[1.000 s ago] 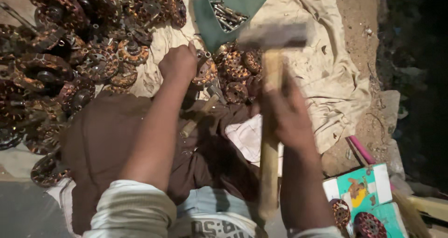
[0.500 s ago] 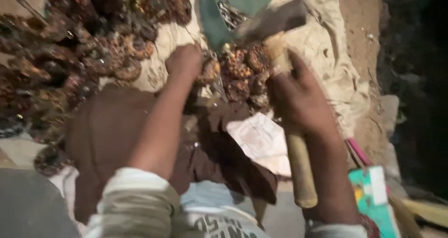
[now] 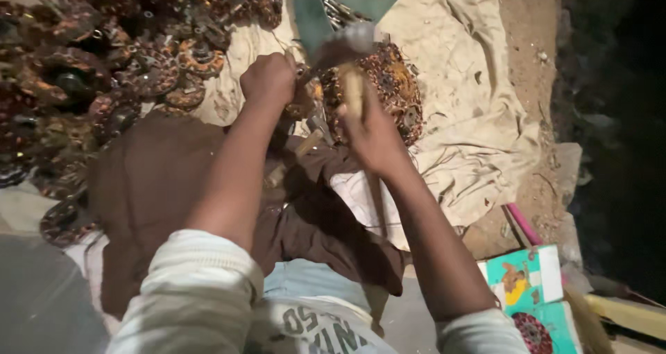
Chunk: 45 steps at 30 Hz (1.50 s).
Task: The person sits on the ground with many motor stator discs spread on a cloth, places a metal part on their lap, and repeatedly strikes it with a hammer to break apart or flatten the components, setting pieces back on the cloth and picking up the next part.
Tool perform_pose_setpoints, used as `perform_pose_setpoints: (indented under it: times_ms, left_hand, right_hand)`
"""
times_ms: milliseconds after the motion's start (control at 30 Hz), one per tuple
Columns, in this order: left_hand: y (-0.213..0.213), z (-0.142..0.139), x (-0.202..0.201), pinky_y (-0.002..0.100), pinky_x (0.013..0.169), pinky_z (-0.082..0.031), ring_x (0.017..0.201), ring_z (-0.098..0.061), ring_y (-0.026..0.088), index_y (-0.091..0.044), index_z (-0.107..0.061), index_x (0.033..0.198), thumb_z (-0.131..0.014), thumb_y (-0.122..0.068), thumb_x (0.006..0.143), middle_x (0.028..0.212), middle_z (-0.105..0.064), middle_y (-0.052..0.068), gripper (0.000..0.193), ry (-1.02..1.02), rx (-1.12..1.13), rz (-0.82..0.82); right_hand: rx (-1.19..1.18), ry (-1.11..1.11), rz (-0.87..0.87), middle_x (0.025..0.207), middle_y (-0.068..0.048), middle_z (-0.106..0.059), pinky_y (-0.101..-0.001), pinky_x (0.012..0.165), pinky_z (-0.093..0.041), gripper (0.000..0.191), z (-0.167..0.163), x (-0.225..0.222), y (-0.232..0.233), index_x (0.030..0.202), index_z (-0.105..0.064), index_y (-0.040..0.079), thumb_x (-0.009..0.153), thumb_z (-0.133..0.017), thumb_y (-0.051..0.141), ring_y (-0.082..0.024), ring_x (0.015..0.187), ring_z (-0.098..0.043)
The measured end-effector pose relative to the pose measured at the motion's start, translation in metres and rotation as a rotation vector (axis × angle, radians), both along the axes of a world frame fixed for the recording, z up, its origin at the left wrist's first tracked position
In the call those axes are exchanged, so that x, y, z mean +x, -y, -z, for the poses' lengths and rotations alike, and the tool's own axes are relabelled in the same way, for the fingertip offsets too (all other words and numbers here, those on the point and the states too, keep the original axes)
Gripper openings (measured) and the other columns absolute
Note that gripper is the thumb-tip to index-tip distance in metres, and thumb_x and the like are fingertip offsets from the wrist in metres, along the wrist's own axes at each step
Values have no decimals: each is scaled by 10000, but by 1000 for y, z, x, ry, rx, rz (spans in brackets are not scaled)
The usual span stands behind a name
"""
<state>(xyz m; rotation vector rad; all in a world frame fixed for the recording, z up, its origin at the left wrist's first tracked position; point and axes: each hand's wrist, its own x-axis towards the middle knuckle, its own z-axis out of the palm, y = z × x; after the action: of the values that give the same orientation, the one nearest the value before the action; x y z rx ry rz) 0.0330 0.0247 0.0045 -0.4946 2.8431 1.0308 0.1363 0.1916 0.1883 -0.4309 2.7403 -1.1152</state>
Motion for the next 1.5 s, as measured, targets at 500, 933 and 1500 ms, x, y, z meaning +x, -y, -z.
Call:
perform_pose_setpoints:
  times_ms: [500, 933, 1500]
  left_hand:
    - [-5, -4, 0, 570, 857, -537, 1013, -687, 436, -94, -753, 1075, -344, -510, 1055, 1083, -722, 229, 584, 23, -12, -67]
    - [-6, -8, 6, 576, 886, -523, 1031, -679, 443, -99, -735, 1091, -346, -507, 1067, 1068, -717, 234, 564, -41, 24, -102]
    - [28, 10, 15, 529, 855, -570, 1022, -704, 393, -85, -729, 1075, -643, -463, 789, 1092, -741, 166, 481, -21, 47, -21]
  right_hand:
    - [-695, -714, 217, 1322, -280, -517, -417, 941, -481, 630, -79, -6, -78, 1586, -282, -28, 1103, -567, 260, -362, 1136, -559]
    - [-548, -67, 124, 931, -30, -557, -273, 601, -474, 675, -82, 29, -105, 1652, -289, 58, 1086, -624, 209, -113, 746, -535]
    - [-279, 401, 452, 715, -6, -591, -288, 412, -453, 594, 3, 32, -91, 1547, -390, 121, 1013, -583, 298, -99, 501, -524]
